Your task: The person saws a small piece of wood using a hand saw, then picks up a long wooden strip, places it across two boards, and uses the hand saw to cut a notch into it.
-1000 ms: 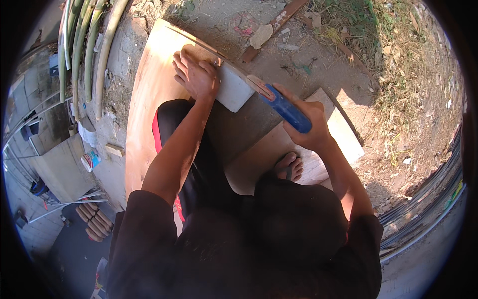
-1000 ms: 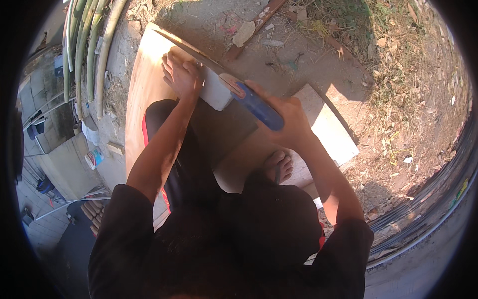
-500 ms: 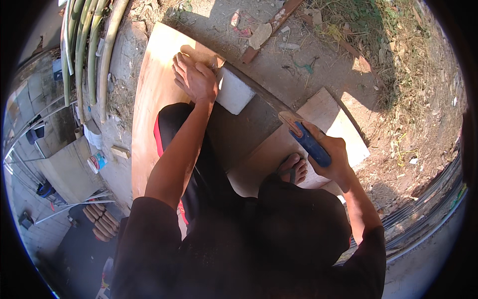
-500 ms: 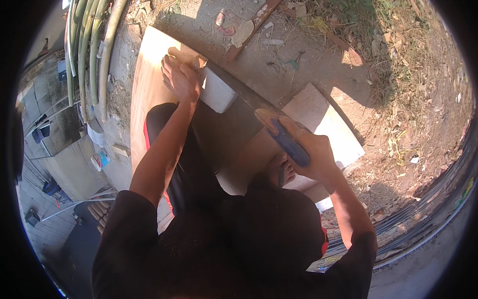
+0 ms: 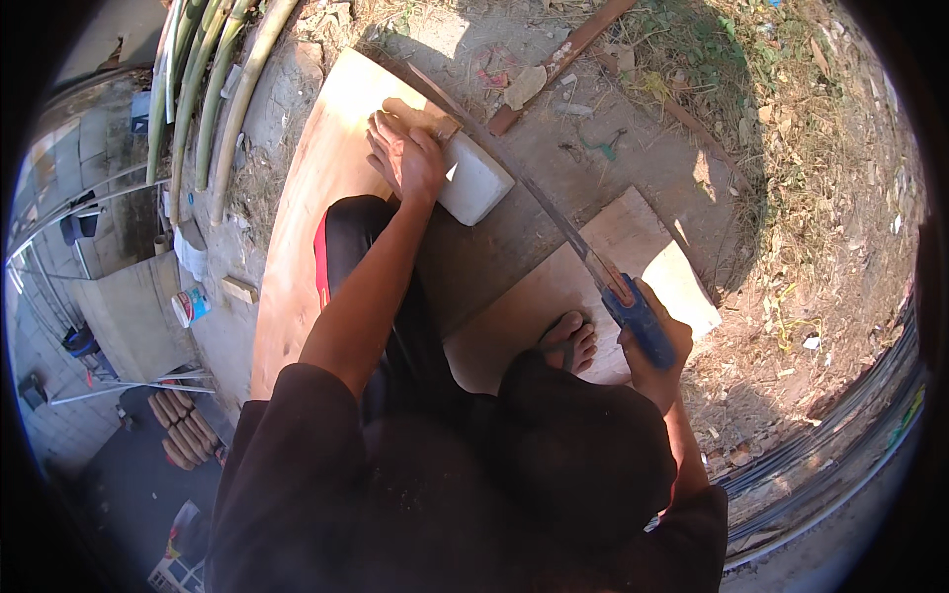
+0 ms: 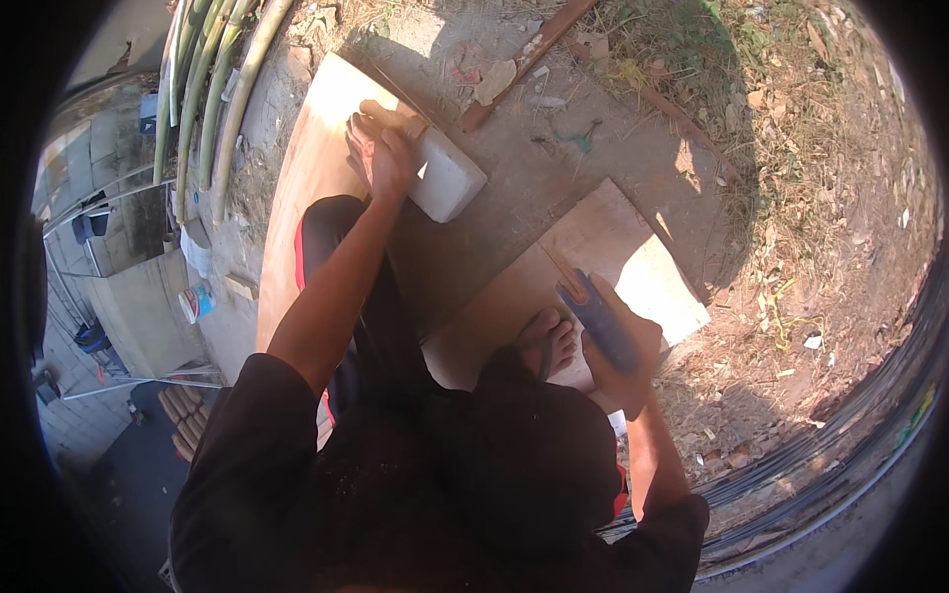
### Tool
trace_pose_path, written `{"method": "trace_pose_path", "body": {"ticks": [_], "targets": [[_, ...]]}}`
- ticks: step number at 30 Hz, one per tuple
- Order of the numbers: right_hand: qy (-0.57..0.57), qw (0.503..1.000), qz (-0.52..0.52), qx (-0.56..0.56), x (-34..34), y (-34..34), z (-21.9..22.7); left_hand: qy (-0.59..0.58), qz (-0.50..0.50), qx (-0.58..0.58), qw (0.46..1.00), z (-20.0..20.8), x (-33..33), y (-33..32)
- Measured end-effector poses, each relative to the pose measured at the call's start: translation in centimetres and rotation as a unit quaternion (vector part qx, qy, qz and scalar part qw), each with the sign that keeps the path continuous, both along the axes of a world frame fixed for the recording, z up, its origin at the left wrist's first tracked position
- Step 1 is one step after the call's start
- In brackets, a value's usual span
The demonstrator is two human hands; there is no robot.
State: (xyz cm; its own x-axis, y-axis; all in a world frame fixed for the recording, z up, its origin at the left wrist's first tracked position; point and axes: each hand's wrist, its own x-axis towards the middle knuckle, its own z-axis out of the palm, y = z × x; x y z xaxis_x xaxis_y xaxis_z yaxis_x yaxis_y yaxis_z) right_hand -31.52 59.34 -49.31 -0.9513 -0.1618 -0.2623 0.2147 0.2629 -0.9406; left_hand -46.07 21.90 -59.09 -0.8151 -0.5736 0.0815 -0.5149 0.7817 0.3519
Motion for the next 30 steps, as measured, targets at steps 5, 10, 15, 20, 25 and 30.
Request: {"method": "trace_pose_path", "body": {"ticks": [5, 10, 15, 20, 25, 30], "targets": [[0.143, 0.986, -0.027, -0.076, -4.9, -5.4, -3.1, -0.048, -0.007, 0.011, 0.999, 0.6, 1.4, 3.0], [0.150, 0.987, 0.029, -0.050, -7.1, -5.8, -4.0, -0.058, -0.014, -0.005, 0.998, 1.5, 1.4, 3.4], [0.136, 0.987, 0.036, -0.071, -8.2, -6.4, -5.0, -0.056, -0.016, -0.031, 0.998, 1.2, 1.4, 3.1], [0.038, 0.990, 0.130, 0.025, -5.7, -1.9, -3.0, -0.055, -0.033, -0.023, 0.998, 1.3, 1.7, 2.9], [0.060, 0.989, 0.136, 0.002, -7.5, -2.4, -2.6, -0.055, -0.049, -0.037, 0.997, 0.9, 1.5, 3.4], [0.075, 0.983, 0.158, -0.062, -10.6, -5.5, -3.1, -0.034, -0.072, -0.039, 0.996, -0.4, 1.9, 1.4]]}}
